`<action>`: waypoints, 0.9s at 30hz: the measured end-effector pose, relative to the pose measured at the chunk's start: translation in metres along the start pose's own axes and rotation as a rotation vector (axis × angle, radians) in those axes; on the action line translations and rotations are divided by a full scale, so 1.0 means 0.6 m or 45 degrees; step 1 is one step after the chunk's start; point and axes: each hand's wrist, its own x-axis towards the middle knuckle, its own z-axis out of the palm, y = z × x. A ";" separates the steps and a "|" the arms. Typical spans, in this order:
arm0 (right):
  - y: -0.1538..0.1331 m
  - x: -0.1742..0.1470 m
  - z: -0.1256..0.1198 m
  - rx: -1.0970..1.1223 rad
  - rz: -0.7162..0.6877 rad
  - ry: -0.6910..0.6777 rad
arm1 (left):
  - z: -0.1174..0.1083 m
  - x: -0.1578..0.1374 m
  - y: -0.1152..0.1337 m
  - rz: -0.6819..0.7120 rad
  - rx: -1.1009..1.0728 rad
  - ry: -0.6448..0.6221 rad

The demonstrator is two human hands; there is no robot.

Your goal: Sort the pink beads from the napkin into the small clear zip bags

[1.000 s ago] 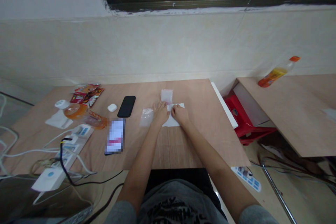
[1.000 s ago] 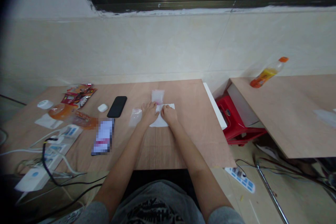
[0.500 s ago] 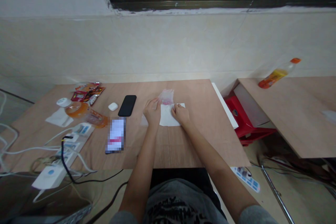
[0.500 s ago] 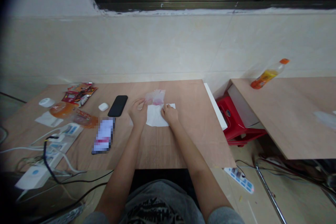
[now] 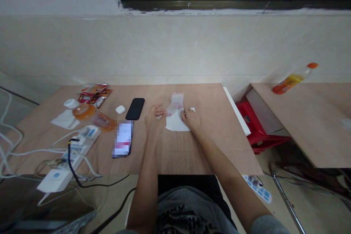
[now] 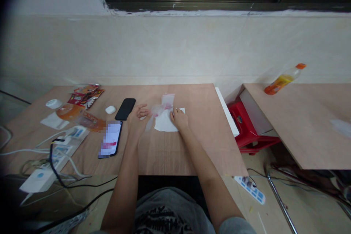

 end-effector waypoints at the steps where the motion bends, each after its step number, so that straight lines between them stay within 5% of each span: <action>1: 0.000 0.000 0.000 -0.001 -0.001 -0.001 | -0.002 0.000 0.004 0.017 -0.006 0.003; 12: 0.010 -0.009 -0.007 0.219 0.002 0.045 | 0.004 -0.021 0.021 0.102 -0.001 -0.201; 18: 0.010 -0.031 0.003 1.079 0.374 0.287 | -0.015 -0.019 0.012 -0.021 -0.185 -0.070; 21: -0.006 -0.061 0.001 1.561 0.275 0.148 | -0.015 -0.024 0.001 -0.046 -0.237 -0.074; 27: -0.026 -0.119 -0.018 1.827 0.172 -0.038 | -0.015 -0.040 -0.008 -0.081 -0.285 -0.057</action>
